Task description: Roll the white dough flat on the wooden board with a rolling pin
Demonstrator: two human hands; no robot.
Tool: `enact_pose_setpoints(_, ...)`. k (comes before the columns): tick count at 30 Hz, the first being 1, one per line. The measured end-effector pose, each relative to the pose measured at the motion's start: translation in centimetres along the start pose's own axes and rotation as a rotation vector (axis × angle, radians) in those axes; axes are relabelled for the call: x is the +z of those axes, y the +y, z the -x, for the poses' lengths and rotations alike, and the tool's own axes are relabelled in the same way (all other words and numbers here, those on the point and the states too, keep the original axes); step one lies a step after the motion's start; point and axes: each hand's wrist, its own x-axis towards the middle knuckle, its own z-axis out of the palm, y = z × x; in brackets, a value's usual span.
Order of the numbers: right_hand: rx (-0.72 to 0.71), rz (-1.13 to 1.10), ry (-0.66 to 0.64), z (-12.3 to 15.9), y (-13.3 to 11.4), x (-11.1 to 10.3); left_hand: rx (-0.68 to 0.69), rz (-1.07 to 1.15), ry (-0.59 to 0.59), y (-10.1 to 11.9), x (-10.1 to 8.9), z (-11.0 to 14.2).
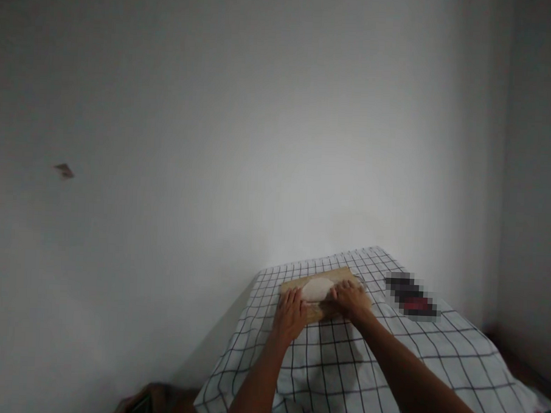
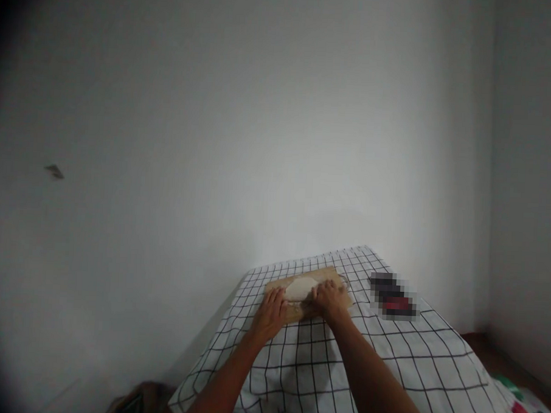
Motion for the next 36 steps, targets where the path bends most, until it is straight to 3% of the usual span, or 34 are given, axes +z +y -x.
enact_pose_setpoints(5,0.092,-0.042,0.058,2.2,-1.0,1.0,-0.079,-0.006,-0.15,1.0,-2.2,2.0)
enact_pose_setpoints(10,0.081,-0.06,0.07,3.4,-1.4,1.4,-0.098,-0.006,-0.176,1.3,-2.9,2.4)
enact_pose_setpoints(18,0.081,-0.039,0.052,2.3,-0.9,2.0,-0.15,0.005,-0.186,2.3,-3.3,1.7)
enact_pose_setpoints(36,0.048,-0.075,0.076,1.3,-0.2,2.1,-0.168,-0.001,-0.238,2.3,-3.4,0.8)
